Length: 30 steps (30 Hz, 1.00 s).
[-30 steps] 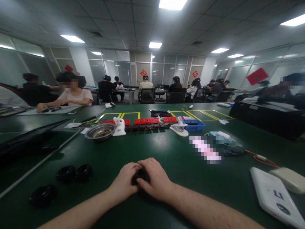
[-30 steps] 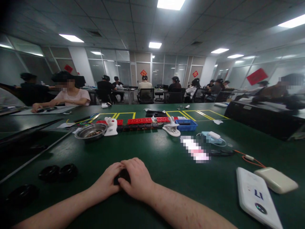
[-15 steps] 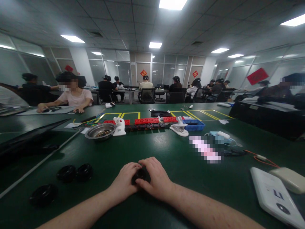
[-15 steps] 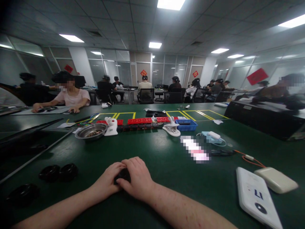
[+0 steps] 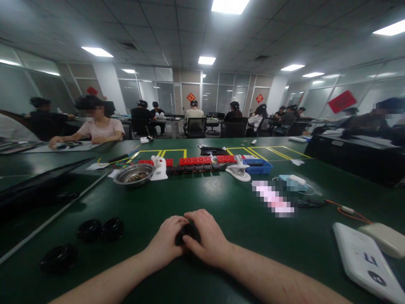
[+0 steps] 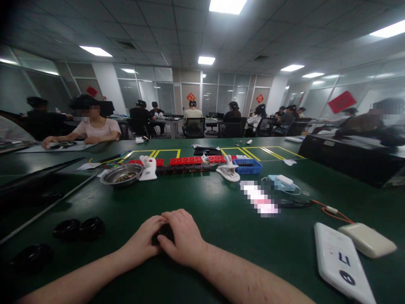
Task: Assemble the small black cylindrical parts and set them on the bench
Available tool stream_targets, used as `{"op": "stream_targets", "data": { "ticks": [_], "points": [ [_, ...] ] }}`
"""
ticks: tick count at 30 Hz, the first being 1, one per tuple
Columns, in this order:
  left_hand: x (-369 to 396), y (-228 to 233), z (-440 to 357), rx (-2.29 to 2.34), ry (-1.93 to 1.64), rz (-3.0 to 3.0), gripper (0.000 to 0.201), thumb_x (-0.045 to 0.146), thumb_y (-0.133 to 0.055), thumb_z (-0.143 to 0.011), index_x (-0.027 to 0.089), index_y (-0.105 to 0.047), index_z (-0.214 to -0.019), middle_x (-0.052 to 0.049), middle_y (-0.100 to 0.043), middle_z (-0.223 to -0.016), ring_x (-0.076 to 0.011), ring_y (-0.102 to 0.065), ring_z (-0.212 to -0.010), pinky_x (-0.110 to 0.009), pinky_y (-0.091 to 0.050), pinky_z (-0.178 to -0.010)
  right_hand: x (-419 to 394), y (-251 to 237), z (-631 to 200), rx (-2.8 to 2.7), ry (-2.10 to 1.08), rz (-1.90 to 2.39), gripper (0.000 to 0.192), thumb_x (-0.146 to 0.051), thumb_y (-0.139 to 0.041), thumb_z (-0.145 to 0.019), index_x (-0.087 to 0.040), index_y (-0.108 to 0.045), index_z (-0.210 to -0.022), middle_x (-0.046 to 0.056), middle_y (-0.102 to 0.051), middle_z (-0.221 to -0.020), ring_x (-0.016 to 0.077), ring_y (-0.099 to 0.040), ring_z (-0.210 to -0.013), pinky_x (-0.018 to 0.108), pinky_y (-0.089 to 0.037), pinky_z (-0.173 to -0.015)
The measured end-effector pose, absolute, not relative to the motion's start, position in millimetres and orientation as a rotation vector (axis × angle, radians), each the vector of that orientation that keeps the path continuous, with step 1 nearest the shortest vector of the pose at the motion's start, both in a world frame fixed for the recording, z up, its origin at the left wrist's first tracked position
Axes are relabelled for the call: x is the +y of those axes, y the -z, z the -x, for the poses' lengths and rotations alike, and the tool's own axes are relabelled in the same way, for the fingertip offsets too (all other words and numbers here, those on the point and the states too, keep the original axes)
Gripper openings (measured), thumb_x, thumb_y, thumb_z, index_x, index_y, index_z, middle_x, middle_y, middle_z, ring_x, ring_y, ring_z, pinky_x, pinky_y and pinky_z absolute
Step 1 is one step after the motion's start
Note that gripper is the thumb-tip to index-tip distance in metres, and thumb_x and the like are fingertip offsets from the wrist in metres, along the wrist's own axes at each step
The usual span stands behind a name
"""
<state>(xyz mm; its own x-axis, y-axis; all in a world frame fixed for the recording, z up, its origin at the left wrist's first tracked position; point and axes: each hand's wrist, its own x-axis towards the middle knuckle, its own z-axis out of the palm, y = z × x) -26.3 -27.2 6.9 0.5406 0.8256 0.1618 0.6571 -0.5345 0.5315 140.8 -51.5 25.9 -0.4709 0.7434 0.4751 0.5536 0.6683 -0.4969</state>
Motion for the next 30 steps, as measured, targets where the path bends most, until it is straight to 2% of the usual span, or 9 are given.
{"op": "stream_targets", "data": {
  "ticks": [4, 8, 15, 18, 23, 30],
  "points": [
    [-30, -12, 25, 1.216, -0.551, -2.342, 0.038, 0.023, -0.062, -0.063, 0.018, -0.055, -0.100, -0.007, -0.055, -0.107, -0.0251, -0.048, -0.102, -0.039, -0.036, -0.092, -51, -26, -141, -2.203, -0.373, 1.031, 0.032, -0.018, -0.050, -0.072, -0.017, -0.047, -0.104, 0.007, -0.054, -0.097, 0.0197, -0.046, -0.089, 0.037, -0.038, -0.083],
    [-29, -13, 25, 1.220, -0.550, -2.343, 0.041, 0.022, -0.061, -0.064, 0.017, -0.053, -0.104, -0.008, -0.055, -0.107, -0.0251, -0.048, -0.102, -0.040, -0.036, -0.092, -52, -27, -142, -2.234, -0.392, 0.897, 0.046, -0.010, -0.046, -0.066, -0.016, -0.042, -0.111, 0.008, -0.053, -0.104, 0.0198, -0.045, -0.095, 0.038, -0.035, -0.088],
    [-30, -13, 25, 1.238, -0.536, -2.331, 0.037, 0.021, -0.062, -0.062, 0.021, -0.055, -0.099, -0.005, -0.055, -0.105, -0.0250, -0.048, -0.101, -0.040, -0.037, -0.091, -50, -25, -142, -2.199, -0.339, 1.027, 0.035, -0.025, -0.055, -0.072, -0.017, -0.047, -0.104, 0.007, -0.054, -0.099, 0.0209, -0.046, -0.092, 0.038, -0.036, -0.083],
    [-31, -15, 25, 1.245, -0.519, -2.322, 0.038, 0.022, -0.062, -0.062, 0.021, -0.055, -0.100, -0.005, -0.055, -0.105, -0.0253, -0.048, -0.101, -0.041, -0.037, -0.090, -49, -26, -141, -2.233, -0.359, 1.046, 0.031, -0.024, -0.055, -0.072, -0.017, -0.048, -0.101, 0.006, -0.055, -0.096, 0.0199, -0.047, -0.089, 0.037, -0.037, -0.082],
    [-29, -12, 25, 1.223, -0.539, -2.340, 0.040, 0.019, -0.060, -0.062, 0.019, -0.054, -0.101, -0.006, -0.055, -0.105, -0.0243, -0.048, -0.101, -0.039, -0.037, -0.090, -51, -27, -141, -2.249, -0.386, 0.932, 0.043, -0.013, -0.051, -0.067, -0.017, -0.043, -0.110, 0.007, -0.054, -0.103, 0.0195, -0.046, -0.095, 0.036, -0.035, -0.087],
    [-24, -2, 27, 1.206, -0.577, -2.378, 0.042, 0.016, -0.060, -0.059, 0.021, -0.054, -0.100, -0.006, -0.055, -0.106, -0.0249, -0.047, -0.102, -0.040, -0.034, -0.092, -51, -26, -140, -2.198, -0.359, 1.036, 0.040, -0.025, -0.059, -0.069, -0.018, -0.046, -0.106, 0.007, -0.053, -0.103, 0.0213, -0.047, -0.095, 0.038, -0.036, -0.085]
  ]
}}
